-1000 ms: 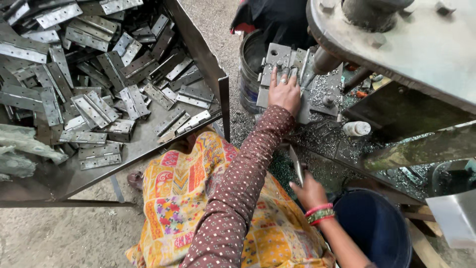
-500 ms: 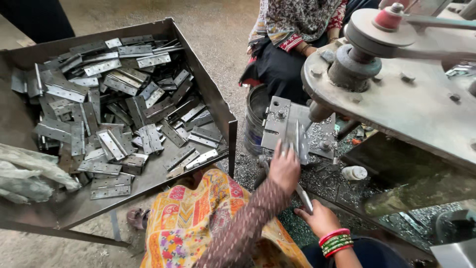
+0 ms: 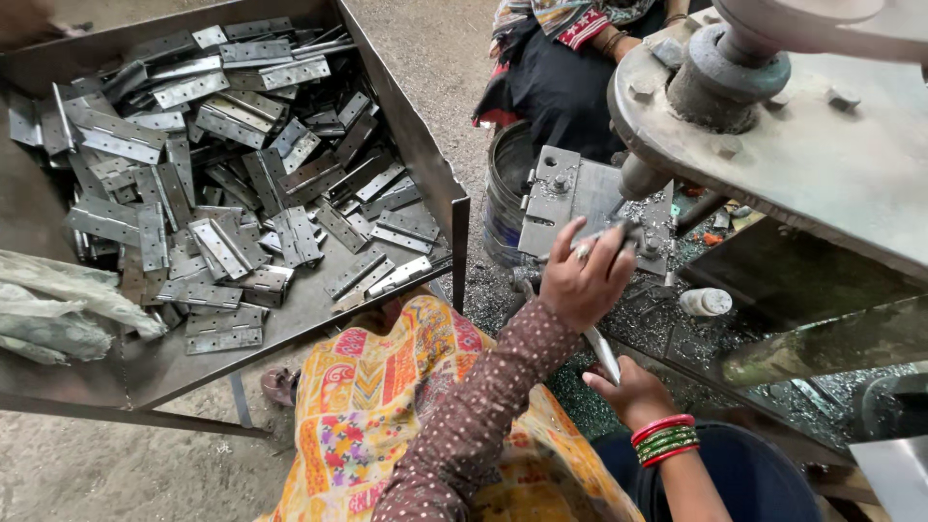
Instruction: The person repeatedly picks metal hinge pieces from a tray, places them into a press machine, and operates the lever to process them. The person then removes the processed pieces and returns them to the tray, continuing this cycle throughout the clip.
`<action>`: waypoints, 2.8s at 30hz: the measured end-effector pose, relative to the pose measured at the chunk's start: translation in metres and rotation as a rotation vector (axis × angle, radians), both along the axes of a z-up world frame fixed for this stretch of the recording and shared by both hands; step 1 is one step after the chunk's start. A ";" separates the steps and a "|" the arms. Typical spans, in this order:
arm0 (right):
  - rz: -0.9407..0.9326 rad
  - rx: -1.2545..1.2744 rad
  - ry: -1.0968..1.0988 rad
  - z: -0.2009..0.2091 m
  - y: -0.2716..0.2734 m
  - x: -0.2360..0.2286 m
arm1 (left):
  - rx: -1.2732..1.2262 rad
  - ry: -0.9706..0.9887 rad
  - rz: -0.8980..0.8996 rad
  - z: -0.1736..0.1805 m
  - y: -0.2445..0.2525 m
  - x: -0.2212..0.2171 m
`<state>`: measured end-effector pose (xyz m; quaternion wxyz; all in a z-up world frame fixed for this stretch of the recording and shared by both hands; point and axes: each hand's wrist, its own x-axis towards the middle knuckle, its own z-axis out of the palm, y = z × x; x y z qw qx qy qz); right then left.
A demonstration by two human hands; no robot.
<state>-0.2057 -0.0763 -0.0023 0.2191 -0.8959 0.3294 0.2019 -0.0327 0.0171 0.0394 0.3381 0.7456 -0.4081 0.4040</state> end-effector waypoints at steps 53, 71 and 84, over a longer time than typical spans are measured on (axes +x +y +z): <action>0.070 -0.018 -0.188 -0.057 0.000 -0.026 | 0.435 0.355 0.199 -0.027 0.010 0.001; 0.077 0.029 -0.172 -0.054 -0.016 -0.019 | 0.597 0.413 0.233 -0.045 -0.016 0.018; 0.046 -0.050 -0.196 -0.101 0.016 -0.044 | 0.662 0.543 0.153 -0.032 -0.018 0.023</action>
